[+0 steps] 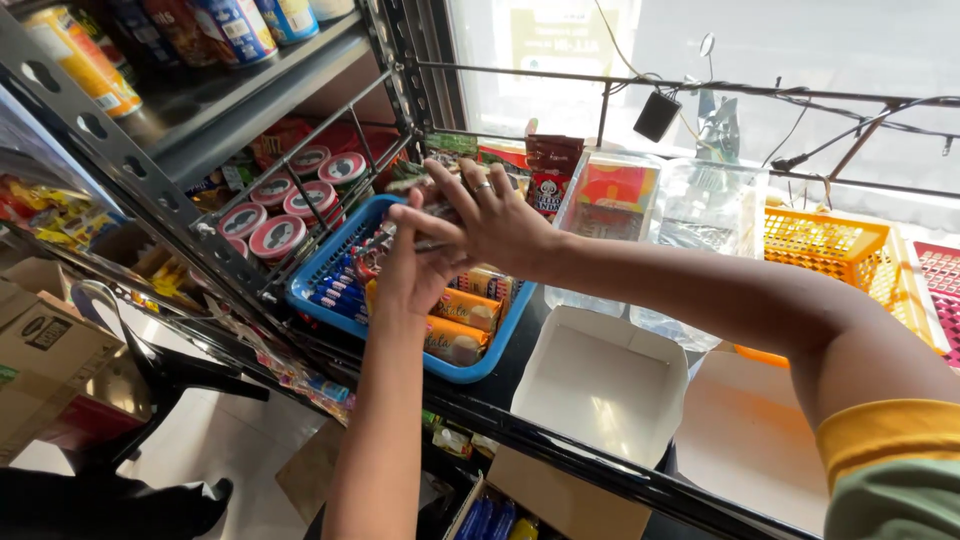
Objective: Transferring various snacks and food packages from a cardboard box onto store shelves and into organizer baskets.
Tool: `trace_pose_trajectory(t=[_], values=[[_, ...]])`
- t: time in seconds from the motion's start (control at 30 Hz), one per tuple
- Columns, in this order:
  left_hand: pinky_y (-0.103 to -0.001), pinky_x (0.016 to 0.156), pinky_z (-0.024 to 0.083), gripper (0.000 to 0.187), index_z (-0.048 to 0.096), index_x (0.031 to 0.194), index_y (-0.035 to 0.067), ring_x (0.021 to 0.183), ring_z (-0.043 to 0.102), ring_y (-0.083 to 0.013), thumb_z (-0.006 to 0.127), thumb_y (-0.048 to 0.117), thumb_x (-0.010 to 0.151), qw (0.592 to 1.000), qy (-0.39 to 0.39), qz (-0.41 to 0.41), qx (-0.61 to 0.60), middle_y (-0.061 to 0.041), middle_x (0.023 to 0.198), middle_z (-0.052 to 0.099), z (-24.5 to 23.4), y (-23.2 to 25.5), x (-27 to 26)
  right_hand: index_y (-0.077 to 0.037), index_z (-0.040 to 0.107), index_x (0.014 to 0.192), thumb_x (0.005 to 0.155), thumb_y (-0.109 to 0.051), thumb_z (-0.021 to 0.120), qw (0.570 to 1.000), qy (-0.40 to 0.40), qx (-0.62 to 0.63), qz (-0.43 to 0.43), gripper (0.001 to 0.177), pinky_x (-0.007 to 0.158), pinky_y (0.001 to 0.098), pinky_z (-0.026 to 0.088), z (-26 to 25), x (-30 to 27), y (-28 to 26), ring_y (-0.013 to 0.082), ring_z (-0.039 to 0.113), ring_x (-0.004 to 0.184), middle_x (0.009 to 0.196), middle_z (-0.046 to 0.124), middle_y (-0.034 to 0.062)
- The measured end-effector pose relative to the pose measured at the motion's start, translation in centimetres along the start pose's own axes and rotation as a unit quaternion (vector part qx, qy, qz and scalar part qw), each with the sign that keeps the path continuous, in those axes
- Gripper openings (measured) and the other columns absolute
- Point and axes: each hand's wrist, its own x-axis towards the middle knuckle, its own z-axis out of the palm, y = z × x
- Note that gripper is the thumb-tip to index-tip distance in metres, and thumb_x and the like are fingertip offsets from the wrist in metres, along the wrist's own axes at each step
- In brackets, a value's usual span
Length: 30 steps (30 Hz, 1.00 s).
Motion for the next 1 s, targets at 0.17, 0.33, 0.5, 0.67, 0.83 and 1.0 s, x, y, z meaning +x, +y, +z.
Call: trace_pose_trajectory(t=[0.17,0.33,0.5,0.67,0.83,1.0], values=[[-0.053,0.083,0.061,0.069,0.044,0.145,0.017,0.1,0.076,-0.0343,0.055,0.059,0.092,0.999,0.007,-0.023,-0.022,-0.019,0.128,0.066,4.5,-0.4,-0.4,-0.03,-0.002,0.16,0.063,-0.079,0.075,0.991,-0.105,0.076,-0.029,0.133,0.092,0.0585,0.05,-1.6,1.0,2.8,0.0439,0.055,0.124,0.155,0.037,0.0294],[-0.055,0.084,0.061,0.078,0.054,0.143,-0.003,0.103,0.073,-0.0386,0.07,0.055,0.093,0.997,-0.005,-0.036,-0.061,-0.025,0.125,0.068,3.4,-1.3,1.8,-0.015,-0.006,0.158,0.058,-0.048,0.091,0.87,-0.253,0.422,0.025,0.143,0.106,0.0542,0.044,-2.4,2.7,7.2,0.0426,0.054,0.125,0.158,0.035,0.0277],[-0.054,0.086,0.06,0.064,0.055,0.136,-0.002,0.108,0.072,-0.0394,0.07,0.029,0.082,0.998,0.026,-0.023,-0.048,-0.022,0.122,0.068,2.5,0.0,3.1,-0.011,0.016,0.167,0.083,-0.048,0.078,0.719,-0.246,0.629,0.161,0.111,0.109,0.049,0.045,2.2,2.3,10.8,0.0374,0.054,0.14,0.155,0.052,0.0245],[-0.054,0.087,0.061,0.055,0.054,0.126,-0.007,0.11,0.071,-0.0422,0.063,0.01,0.075,0.997,0.036,-0.004,-0.063,-0.026,0.123,0.067,0.3,0.6,5.1,-0.007,0.039,0.153,0.08,-0.046,0.08,0.62,-0.124,0.607,0.482,0.093,0.108,0.0437,0.056,6.2,2.3,11.4,0.0351,0.063,0.134,0.144,0.06,0.0243],[-0.05,0.088,0.064,0.058,0.052,0.125,-0.002,0.106,0.071,-0.0378,0.061,0.006,0.069,0.99,0.043,0.045,0.123,-0.021,0.12,0.066,-1.5,-0.4,8.0,-0.006,0.036,0.147,0.086,-0.054,0.069,0.384,-0.219,0.766,0.466,0.084,0.099,0.0553,0.051,9.4,0.3,10.2,0.0329,0.06,0.128,0.136,0.059,0.0198],[-0.043,0.101,0.05,0.071,0.053,0.131,0.0,0.114,0.063,-0.0337,0.07,0.005,0.062,0.918,0.115,0.042,0.377,-0.018,0.122,0.066,-4.0,-1.6,12.9,0.004,0.048,0.138,0.067,-0.026,0.092,0.429,-0.155,0.798,0.394,0.089,0.106,0.0514,0.053,13.5,-1.3,9.3,0.0328,0.068,0.119,0.124,0.071,0.0208]])
